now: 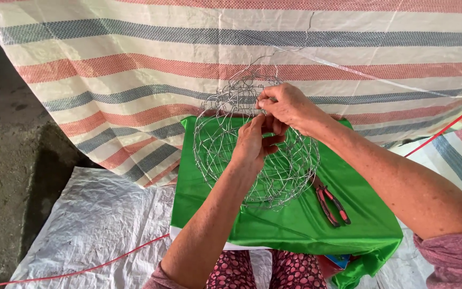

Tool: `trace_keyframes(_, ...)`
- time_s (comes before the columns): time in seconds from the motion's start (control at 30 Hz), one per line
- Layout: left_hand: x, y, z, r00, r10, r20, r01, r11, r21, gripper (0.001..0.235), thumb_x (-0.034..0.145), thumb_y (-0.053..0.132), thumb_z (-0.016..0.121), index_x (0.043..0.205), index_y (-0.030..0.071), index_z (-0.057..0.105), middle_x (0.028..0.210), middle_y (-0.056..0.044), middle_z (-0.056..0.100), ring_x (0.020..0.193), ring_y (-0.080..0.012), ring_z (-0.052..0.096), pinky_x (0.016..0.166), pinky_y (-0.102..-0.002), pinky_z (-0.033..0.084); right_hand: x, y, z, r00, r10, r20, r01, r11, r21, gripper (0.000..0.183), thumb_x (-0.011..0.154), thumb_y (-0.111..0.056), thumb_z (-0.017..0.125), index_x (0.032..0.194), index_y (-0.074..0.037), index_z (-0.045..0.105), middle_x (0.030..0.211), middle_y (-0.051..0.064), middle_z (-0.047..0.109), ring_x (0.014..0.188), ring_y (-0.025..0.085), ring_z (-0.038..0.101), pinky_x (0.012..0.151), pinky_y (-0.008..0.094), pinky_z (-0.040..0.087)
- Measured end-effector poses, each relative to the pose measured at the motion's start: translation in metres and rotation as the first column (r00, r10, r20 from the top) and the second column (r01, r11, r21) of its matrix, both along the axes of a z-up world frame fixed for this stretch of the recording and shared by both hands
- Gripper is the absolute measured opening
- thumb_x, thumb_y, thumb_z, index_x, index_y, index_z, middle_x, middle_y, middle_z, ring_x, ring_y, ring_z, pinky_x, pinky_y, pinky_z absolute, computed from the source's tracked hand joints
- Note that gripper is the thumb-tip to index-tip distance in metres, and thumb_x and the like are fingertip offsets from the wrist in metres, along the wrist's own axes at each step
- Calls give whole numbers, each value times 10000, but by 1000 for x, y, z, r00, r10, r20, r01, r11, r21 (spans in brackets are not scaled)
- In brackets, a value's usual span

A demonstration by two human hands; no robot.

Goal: Manually shaping a wire mesh structure and using pliers to cut and bend wires into place.

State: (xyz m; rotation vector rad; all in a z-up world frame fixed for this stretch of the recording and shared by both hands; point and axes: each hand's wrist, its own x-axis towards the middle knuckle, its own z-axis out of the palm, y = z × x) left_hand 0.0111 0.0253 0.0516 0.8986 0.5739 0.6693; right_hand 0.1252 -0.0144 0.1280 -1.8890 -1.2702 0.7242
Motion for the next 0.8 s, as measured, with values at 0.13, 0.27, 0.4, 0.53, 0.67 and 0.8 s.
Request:
trace_keyframes(0.13,-1,0,-2,1000,-5,3,5,1000,1,382,1043,327,458,784,108,634,798,-99,708,713,-288,763,512,-318,551,-6,-3,4,998,23,66,-24,1000,7,264,1065,-63,502,1273,40,630,996,335,705,461,156,640,390,285,572)
trace_keyframes(0.27,-5,-1,-3,1000,-10,10,10,1000,3,412,1057,352,442,819,100,664,818,-98,707,694,-273,757,489,-304,545,-10,-4,-2,937,30,347,-87,985,149,193,1018,-104,571,1137,-29,703,817,244,704,660,321,676,557,425,560)
trace_keyframes(0.4,-6,-2,-5,999,3,34,-3,1000,16,426,1075,369,427,861,81,657,823,-114,690,673,-277,753,458,-293,528,-15,-9,-5,902,-15,431,-101,964,245,179,1017,-96,575,1000,-90,752,759,164,719,699,289,715,695,407,610)
trace_keyframes(0.53,-3,0,-9,999,5,48,-5,1000,0,394,1061,388,461,892,79,638,830,-114,679,672,-274,749,449,-289,524,-22,-12,1,889,-31,456,-102,959,264,153,1007,-102,587,944,-94,725,707,121,726,699,294,712,647,413,590)
trace_keyframes(0.67,-1,4,-13,998,12,67,-11,1000,-7,370,1066,365,473,933,59,632,839,-133,683,654,-278,748,427,-290,525,-28,-16,4,882,-48,468,-103,951,292,137,980,-95,575,918,-109,695,680,117,720,719,323,717,674,435,581)
trace_keyframes(0.8,3,7,-18,996,26,80,-25,1000,-5,353,1071,346,482,986,42,640,853,-141,681,641,-274,742,428,-291,538,-28,-17,0,868,-52,494,-138,930,340,121,978,-81,574,948,-105,689,665,135,709,721,375,717,629,462,568)
